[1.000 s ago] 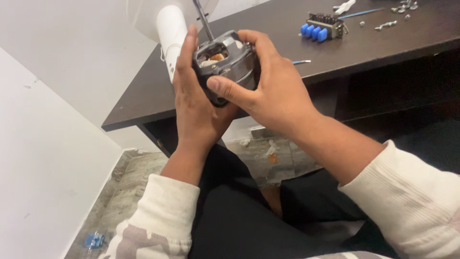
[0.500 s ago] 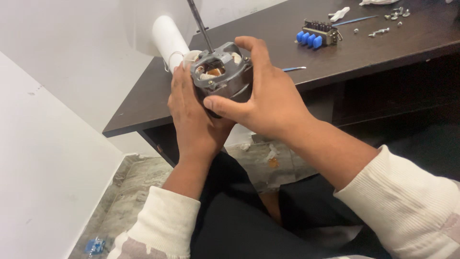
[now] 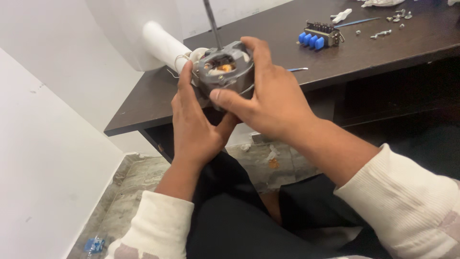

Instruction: The person works on a disassembled electric fan motor, using a screwdriver to adjust internal components and then attaching the motor to the fan's white plastic neck.

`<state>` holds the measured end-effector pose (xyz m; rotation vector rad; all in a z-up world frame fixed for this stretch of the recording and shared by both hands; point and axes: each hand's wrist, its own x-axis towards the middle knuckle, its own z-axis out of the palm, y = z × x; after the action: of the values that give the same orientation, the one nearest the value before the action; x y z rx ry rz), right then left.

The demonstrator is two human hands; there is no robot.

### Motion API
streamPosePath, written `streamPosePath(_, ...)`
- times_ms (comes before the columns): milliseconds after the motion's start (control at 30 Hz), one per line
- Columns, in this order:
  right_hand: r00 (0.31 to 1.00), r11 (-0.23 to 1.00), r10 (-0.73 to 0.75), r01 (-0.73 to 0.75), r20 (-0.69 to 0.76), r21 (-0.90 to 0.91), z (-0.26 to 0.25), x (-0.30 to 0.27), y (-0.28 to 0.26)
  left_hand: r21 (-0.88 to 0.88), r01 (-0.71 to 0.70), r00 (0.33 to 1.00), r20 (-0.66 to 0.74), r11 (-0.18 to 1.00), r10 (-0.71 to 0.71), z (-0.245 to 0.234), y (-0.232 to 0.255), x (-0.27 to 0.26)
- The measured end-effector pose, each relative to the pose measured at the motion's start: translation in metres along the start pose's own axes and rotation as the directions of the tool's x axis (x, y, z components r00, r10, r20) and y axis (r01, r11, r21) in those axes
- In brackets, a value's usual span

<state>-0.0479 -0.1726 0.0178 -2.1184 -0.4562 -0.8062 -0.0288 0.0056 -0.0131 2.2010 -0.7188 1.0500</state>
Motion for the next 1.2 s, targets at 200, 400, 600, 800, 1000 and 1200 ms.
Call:
streamPosePath(200, 0.984, 0.958, 0.171, -0.155, -0.049, 0.24, 0.0, 0.011, 0.01, -0.385, 0.051, 0.996, -0.052, 0.922, -0.077, -0.011, -0.022, 0.009)
streamPosePath(400, 0.97, 0.827, 0.228, -0.146, -0.086, 0.542, -0.003, 0.022, 0.02, -0.673, 0.555, 0.73, 0.111, 0.489, -0.675, -0.014, -0.045, 0.056)
streamPosePath(600, 0.953, 0.449, 0.285, -0.228, 0.104, 0.864, -0.023, 0.028, 0.018, -0.861, 0.491, 0.682, 0.475, -0.134, -0.557, -0.02, -0.065, 0.084)
streamPosePath(800, 0.951, 0.366, 0.254, -0.262, 0.175, 0.893, -0.04, 0.028, 0.017, -0.859, 0.49, 0.731, 0.497, -0.147, -0.467, -0.001, -0.062, 0.089)
streamPosePath(1000, 0.958, 0.46, 0.246, -0.248, 0.146, 0.853, -0.036, 0.026, 0.016, -0.909, 0.412, 0.723, 0.368, -0.063, -0.584, 0.006, -0.059, 0.088)
streamPosePath(1200, 0.946, 0.41, 0.244, -0.3, 0.213, 0.861, -0.037, 0.028, 0.015, -0.931, 0.354, 0.797, 0.352, -0.094, -0.491, 0.006, -0.063, 0.085)
